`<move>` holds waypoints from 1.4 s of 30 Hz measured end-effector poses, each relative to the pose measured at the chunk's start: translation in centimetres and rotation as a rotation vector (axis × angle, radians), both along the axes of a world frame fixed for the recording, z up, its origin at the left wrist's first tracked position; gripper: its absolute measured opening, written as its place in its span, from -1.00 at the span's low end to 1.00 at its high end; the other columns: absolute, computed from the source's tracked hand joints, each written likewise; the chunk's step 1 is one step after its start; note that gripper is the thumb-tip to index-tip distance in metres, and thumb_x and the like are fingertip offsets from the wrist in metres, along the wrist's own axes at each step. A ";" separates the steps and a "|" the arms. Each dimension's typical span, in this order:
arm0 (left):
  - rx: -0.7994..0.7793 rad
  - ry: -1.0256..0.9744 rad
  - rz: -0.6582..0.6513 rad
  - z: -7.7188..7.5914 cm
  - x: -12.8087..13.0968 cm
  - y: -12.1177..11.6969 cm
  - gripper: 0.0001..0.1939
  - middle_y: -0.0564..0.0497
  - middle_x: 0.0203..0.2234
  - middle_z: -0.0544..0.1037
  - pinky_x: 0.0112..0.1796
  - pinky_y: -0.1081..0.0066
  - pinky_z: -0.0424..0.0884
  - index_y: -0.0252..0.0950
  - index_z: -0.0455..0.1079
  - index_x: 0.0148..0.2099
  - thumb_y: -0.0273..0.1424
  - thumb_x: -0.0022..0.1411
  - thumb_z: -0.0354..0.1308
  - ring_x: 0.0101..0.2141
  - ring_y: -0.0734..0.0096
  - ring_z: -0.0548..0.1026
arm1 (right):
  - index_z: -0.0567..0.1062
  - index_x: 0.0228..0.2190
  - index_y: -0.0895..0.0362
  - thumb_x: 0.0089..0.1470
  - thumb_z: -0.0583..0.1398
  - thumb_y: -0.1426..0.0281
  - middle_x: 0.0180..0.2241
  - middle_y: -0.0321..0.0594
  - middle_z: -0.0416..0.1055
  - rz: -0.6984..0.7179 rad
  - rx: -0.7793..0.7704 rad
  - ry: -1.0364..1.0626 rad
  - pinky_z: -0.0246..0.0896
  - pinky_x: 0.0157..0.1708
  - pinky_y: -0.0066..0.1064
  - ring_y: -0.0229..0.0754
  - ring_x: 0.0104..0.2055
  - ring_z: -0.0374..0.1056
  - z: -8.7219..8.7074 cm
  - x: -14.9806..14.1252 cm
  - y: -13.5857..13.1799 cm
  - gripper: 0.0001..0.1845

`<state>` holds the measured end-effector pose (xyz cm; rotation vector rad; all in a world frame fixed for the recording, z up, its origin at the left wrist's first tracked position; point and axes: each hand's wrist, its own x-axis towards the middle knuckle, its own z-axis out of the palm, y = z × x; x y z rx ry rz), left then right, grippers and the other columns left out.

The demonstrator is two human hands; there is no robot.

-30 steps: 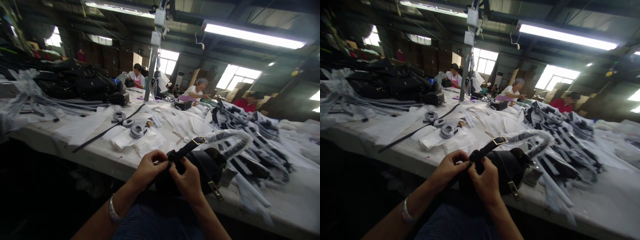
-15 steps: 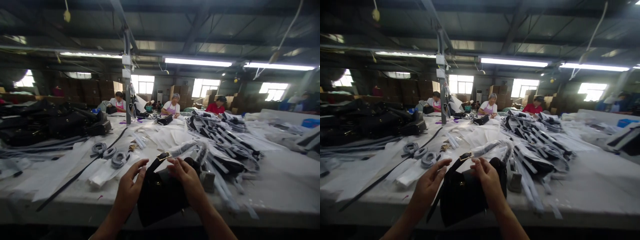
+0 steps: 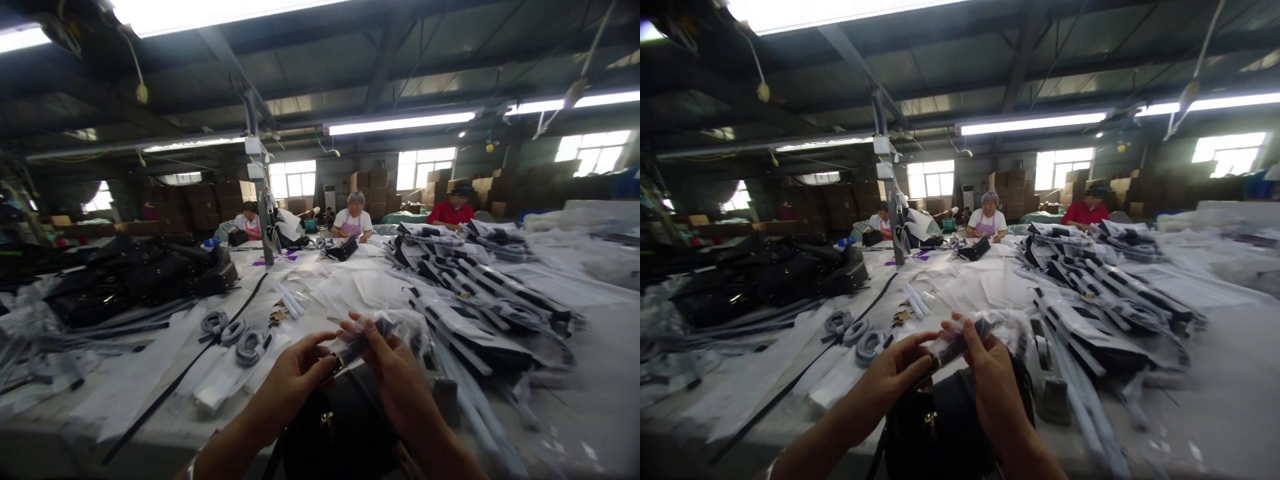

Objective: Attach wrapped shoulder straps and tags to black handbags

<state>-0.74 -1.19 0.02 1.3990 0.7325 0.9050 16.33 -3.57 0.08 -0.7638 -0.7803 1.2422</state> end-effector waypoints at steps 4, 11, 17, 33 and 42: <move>0.064 -0.037 0.051 -1.6 -0.4 0.3 -0.48 -0.16 0.00 0.55 -0.23 0.36 0.49 -0.27 0.44 0.12 -0.17 0.15 0.31 -0.18 0.20 0.56 | 0.50 0.03 0.07 0.12 0.26 0.06 -0.03 -0.13 0.55 -0.002 -0.044 -0.044 0.13 0.18 -0.13 0.02 0.09 0.39 -1.1 -1.8 -0.5 -0.48; 0.081 -0.135 0.250 -1.8 0.4 -0.8 -0.52 -0.11 -0.18 0.63 -0.16 0.35 0.48 -0.28 0.48 0.04 -0.04 0.29 0.09 -0.17 0.17 0.57 | 0.47 0.09 0.06 -0.03 0.37 0.05 -0.03 -0.12 0.54 -0.053 0.010 -0.192 0.16 0.16 -0.11 0.11 0.13 0.33 -2.8 -4.0 -0.7 -0.32; 0.042 0.017 0.189 -1.6 0.6 -0.9 -0.69 -0.05 -0.31 0.65 -0.29 0.48 0.47 -0.28 0.55 -0.15 -0.17 0.17 0.28 -0.27 0.24 0.59 | 0.43 0.10 -0.04 0.12 0.18 -0.08 0.12 -0.16 0.42 -0.006 -0.028 0.271 0.02 0.24 -0.03 0.07 0.22 0.23 -1.4 -2.5 -0.2 -0.39; 0.061 0.162 0.544 -6.2 -1.1 -3.5 -0.58 -0.05 -0.29 0.61 -0.18 0.37 0.46 -0.20 0.50 0.03 -0.11 0.20 0.22 -0.22 0.17 0.56 | 0.21 0.23 -0.21 0.03 0.36 0.18 0.12 -0.21 0.43 0.247 -0.037 -0.031 0.09 0.21 0.04 0.09 0.20 0.27 -0.7 -2.0 0.5 -0.22; -0.100 -0.206 0.479 -5.2 0.1 -3.6 -0.67 -0.08 -0.10 0.58 0.01 0.28 0.37 -0.24 0.51 -0.04 -0.18 0.32 0.07 -0.06 0.14 0.50 | 0.48 0.06 -0.07 -0.03 0.37 0.20 0.12 -0.23 0.42 0.294 -0.052 -0.274 -0.01 0.28 -0.04 0.10 0.21 0.23 -3.8 -5.0 -0.1 -0.42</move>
